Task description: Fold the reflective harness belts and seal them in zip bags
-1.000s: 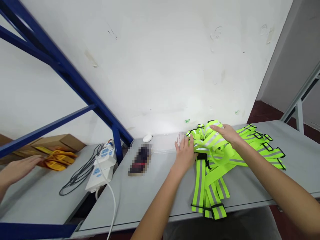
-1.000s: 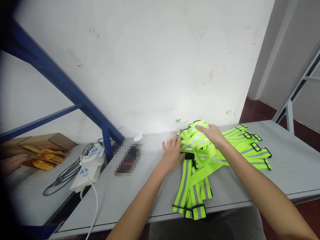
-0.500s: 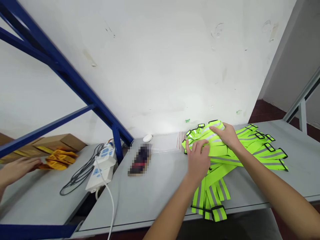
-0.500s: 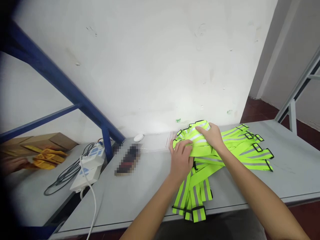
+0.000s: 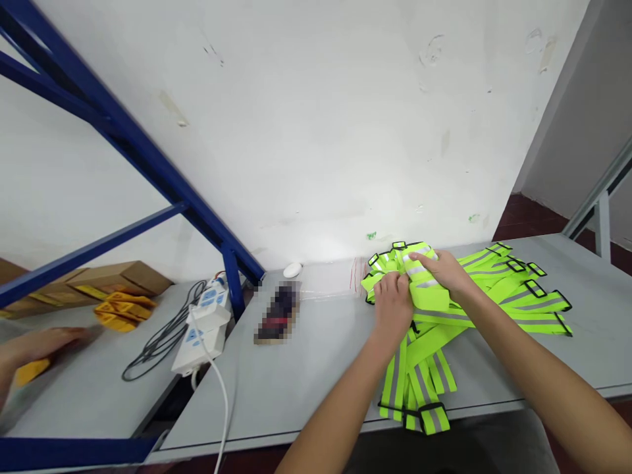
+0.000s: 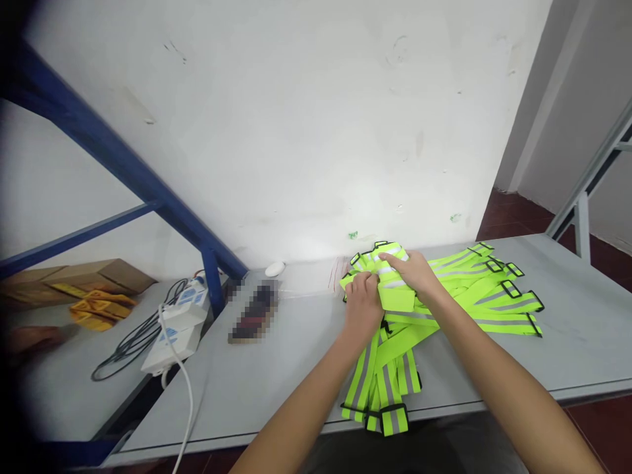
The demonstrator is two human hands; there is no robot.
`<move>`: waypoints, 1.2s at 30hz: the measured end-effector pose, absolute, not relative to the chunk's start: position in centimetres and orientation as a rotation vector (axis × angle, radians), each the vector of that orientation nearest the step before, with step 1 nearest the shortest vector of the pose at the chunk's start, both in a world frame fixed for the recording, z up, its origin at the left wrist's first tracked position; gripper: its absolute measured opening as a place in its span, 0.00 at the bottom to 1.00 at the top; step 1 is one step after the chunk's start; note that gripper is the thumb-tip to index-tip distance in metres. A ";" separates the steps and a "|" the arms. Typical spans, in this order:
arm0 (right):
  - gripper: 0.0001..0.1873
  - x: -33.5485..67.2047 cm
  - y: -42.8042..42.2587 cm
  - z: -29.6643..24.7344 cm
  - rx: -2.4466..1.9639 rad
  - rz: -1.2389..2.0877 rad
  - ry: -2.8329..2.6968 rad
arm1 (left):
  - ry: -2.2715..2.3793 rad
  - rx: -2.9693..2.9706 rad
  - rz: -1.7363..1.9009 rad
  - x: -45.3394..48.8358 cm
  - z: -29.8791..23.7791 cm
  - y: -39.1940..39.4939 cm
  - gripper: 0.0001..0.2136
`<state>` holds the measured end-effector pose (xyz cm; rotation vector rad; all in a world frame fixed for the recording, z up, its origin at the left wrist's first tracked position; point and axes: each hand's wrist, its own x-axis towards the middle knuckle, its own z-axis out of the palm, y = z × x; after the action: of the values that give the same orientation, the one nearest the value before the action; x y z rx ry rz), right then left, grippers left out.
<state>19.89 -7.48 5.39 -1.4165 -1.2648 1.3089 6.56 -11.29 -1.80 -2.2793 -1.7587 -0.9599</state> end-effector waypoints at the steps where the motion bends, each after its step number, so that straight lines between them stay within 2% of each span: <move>1: 0.24 19.4 -7.8 5.4 -1.402 1.344 -1.202 | -1.834 -2.345 -1.020 6.9 -1.6 -11.4 0.11; 4: 0.22 17.7 -9.1 5.6 -1.329 1.389 -1.063 | -2.029 -2.585 -1.292 7.1 -1.0 -11.4 0.17; 7: 0.22 16.4 -10.2 6.0 -1.245 1.291 -1.014 | -1.929 -2.825 -1.565 6.4 -0.4 -11.5 0.23; 13: 0.21 15.2 -11.1 6.8 -1.151 0.998 -1.061 | -1.614 -3.463 -1.398 3.5 1.4 -12.3 0.19; 16: 0.23 14.9 -10.9 6.5 -1.125 0.963 -1.004 | -1.653 -3.608 -1.771 2.4 2.3 -12.4 0.23; 19: 0.26 14.9 -10.2 5.9 -1.185 1.010 -0.850 | -1.795 -3.507 -2.124 2.1 2.9 -12.2 0.21; 23: 0.31 15.8 -9.0 5.4 -1.255 1.065 -0.658 | -1.902 -2.939 -2.215 2.8 2.2 -11.9 0.15; 26: 0.32 16.7 -8.8 5.5 -1.272 1.056 -0.684 | -1.776 -2.364 -2.031 3.6 0.8 -11.8 0.23; 30: 0.30 17.3 -9.7 5.8 -1.298 1.082 -0.836 | -1.509 -2.183 -1.663 4.1 -0.1 -11.5 0.40; 32: 0.28 17.3 -10.5 5.8 -1.292 1.150 -0.906 | -1.540 -2.159 -1.557 4.1 0.2 -11.2 0.39; 36: 0.23 16.6 -12.2 5.4 -1.272 1.225 -1.056 | -1.579 -2.289 -1.354 4.5 0.7 -10.9 0.28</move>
<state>16.61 -12.17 5.39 -1.2719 -1.0565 1.2253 4.47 -10.92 0.69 -2.2888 -1.5795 -1.3536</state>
